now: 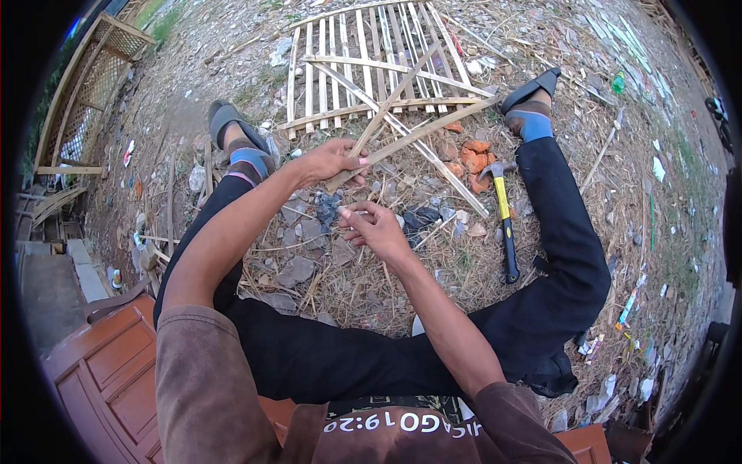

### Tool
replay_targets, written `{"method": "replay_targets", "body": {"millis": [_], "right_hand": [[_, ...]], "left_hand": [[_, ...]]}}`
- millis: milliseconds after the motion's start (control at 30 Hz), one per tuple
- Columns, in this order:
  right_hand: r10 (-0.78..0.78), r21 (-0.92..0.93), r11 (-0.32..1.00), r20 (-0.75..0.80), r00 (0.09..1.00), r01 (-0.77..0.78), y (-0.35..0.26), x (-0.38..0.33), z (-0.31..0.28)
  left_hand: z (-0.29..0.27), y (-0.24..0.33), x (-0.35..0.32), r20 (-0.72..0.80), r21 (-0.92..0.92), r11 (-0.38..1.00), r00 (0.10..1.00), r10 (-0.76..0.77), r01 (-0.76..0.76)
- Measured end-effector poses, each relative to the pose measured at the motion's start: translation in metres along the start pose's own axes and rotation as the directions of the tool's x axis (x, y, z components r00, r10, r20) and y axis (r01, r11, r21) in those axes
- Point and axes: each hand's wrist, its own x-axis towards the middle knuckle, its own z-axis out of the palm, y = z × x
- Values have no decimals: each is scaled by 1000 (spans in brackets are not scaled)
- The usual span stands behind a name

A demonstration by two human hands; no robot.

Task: The person assembles a bamboo structure by hand, using a hammer to drive small nails into the wooden slats and picking up fallen pieces from the ground.

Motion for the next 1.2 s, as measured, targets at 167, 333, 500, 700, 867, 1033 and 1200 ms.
{"method": "replay_targets", "body": {"millis": [167, 333, 500, 700, 867, 1033, 1200], "right_hand": [[-136, -35, 990, -109, 985, 133, 11, -33, -53], [-207, -139, 977, -419, 884, 163, 14, -46, -119], [-232, -329, 942, -480, 846, 72, 17, -41, -129], [-318, -475, 852, -134, 939, 221, 30, -27, -109], [-285, -385, 890, -46, 958, 246, 37, -29, -102], [-262, -454, 855, 39, 964, 251, 36, -32, -92], [-302, -541, 809, -45, 952, 231, 49, -27, -92]], "left_hand": [[-52, 20, -11, -33, 283, 959, 999, -19, 27], [-73, 42, -19, -7, 332, 943, 1000, 18, -14], [-80, 73, -33, -45, 385, 921, 998, -46, 59], [-99, 67, -46, -18, 312, 932, 982, -189, 185], [-110, 51, -45, -12, 318, 922, 973, -230, 222], [-117, 44, -45, -25, 303, 909, 956, -292, 286], [-113, 27, -34, -21, 353, 901, 965, -263, 253]]}}
